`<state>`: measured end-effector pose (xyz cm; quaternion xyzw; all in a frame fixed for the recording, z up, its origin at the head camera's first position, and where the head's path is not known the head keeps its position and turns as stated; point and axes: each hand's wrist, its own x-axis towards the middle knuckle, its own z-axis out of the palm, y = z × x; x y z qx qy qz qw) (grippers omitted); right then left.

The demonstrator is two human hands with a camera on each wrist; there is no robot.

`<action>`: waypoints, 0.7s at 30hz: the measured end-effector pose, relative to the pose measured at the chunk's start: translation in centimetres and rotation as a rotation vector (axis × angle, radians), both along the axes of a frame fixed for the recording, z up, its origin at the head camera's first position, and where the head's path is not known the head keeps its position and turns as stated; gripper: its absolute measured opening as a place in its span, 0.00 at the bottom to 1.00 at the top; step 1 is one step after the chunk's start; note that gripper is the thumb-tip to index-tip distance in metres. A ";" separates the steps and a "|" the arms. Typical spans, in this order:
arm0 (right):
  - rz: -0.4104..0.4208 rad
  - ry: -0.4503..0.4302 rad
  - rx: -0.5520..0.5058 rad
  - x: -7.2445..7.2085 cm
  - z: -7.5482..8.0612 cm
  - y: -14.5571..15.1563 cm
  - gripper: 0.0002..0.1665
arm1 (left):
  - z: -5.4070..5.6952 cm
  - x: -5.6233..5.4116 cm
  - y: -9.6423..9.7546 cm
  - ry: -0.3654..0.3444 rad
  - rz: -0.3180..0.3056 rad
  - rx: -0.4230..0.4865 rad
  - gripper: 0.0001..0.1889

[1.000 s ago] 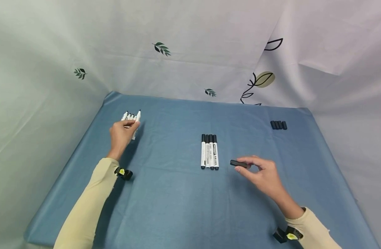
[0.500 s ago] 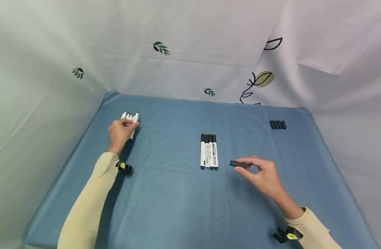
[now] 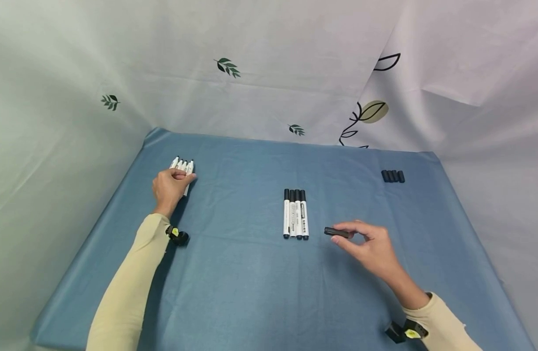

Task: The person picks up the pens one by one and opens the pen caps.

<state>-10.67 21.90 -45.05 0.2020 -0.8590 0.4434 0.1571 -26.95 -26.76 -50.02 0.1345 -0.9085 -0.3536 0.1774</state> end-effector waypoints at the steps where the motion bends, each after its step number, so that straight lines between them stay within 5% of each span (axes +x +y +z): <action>1: 0.002 0.001 0.000 0.0 0.0 0.0 0.17 | -0.1 0.0 0.0 0.002 0.004 -0.001 0.19; 21: -0.001 0.004 0.000 0.0 0.0 0.0 0.17 | -0.4 -0.1 -0.2 0.010 0.025 -0.012 0.19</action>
